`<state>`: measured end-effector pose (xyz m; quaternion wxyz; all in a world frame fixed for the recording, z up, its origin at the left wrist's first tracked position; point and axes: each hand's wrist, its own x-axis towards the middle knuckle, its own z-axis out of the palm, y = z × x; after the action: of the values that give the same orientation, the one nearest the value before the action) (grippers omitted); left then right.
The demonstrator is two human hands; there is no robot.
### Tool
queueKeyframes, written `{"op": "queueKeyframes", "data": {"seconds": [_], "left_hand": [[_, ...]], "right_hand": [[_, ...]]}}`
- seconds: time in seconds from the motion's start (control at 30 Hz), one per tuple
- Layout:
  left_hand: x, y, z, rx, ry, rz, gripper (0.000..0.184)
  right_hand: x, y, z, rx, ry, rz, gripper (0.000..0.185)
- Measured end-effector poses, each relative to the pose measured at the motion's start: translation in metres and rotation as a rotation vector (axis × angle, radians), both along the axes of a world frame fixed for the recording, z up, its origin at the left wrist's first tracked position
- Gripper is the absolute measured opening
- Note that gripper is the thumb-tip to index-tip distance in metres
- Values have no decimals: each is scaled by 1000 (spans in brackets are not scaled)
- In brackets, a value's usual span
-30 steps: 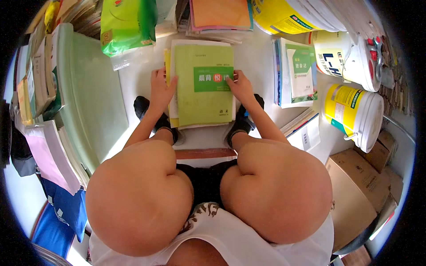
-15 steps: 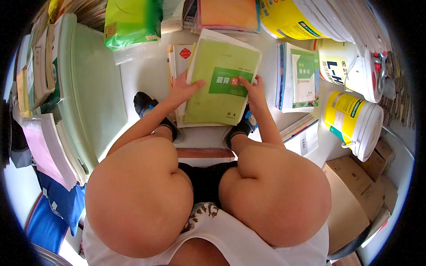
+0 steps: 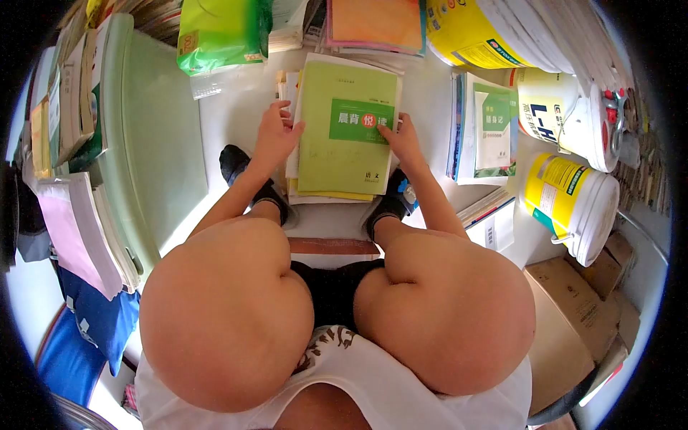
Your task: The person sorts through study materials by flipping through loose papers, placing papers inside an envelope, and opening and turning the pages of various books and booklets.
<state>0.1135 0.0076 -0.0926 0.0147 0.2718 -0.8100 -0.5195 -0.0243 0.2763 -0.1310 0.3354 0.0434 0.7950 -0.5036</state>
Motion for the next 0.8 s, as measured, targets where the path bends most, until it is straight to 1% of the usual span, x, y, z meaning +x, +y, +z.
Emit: {"op": "queueKeyframes", "data": {"seconds": [0.03,0.07,0.13,0.17,0.23,0.27,0.33,0.37,0.43,0.47,0.53,0.57,0.6,0.63,0.67,0.73,0.77,0.8], "left_hand": [[2,3,2,-126,7,-27,67],[4,3,-1,-125,4,-21,67],[7,4,-11,-247,48,-26,68],[7,4,-16,-247,47,-26,68],[8,4,-22,-376,43,-52,67],[7,2,-26,-374,41,-52,67],[2,0,-24,-119,-4,38,67],[1,0,-22,-116,-4,39,67],[-3,2,-10,2,34,-21,67],[-6,2,-5,2,31,-18,67],[-19,6,10,154,-123,-123,72],[-24,10,2,153,-120,-118,72],[-28,17,-12,295,-93,-114,74],[-31,22,-15,437,-67,-108,77],[-33,28,-18,437,-64,-104,77],[-35,39,-12,241,-11,-160,80],[-36,41,-9,242,-9,-157,80],[-38,41,-1,308,63,-215,80]], "right_hand": [[2,-1,2,7,-24,-15,59],[4,-3,3,8,-27,-8,59],[5,-1,1,-40,-58,-51,58],[5,0,0,-40,-58,-51,58],[7,2,5,-52,-144,-70,57],[8,2,6,-49,-146,-71,57],[12,4,6,-112,-146,-95,55],[12,4,7,-110,-146,-95,55],[12,5,-1,-131,-162,-92,53],[13,6,-3,-131,-165,-89,53],[14,4,3,-115,-248,-180,54],[14,4,4,-115,-246,-175,54],[16,6,4,-185,-236,-188,57],[19,7,5,-253,-228,-198,60],[20,8,6,-253,-227,-194,60],[22,7,10,-86,-32,-123,53],[23,10,15,-85,-31,-120,53],[24,13,24,-142,-84,-221,53]]}}
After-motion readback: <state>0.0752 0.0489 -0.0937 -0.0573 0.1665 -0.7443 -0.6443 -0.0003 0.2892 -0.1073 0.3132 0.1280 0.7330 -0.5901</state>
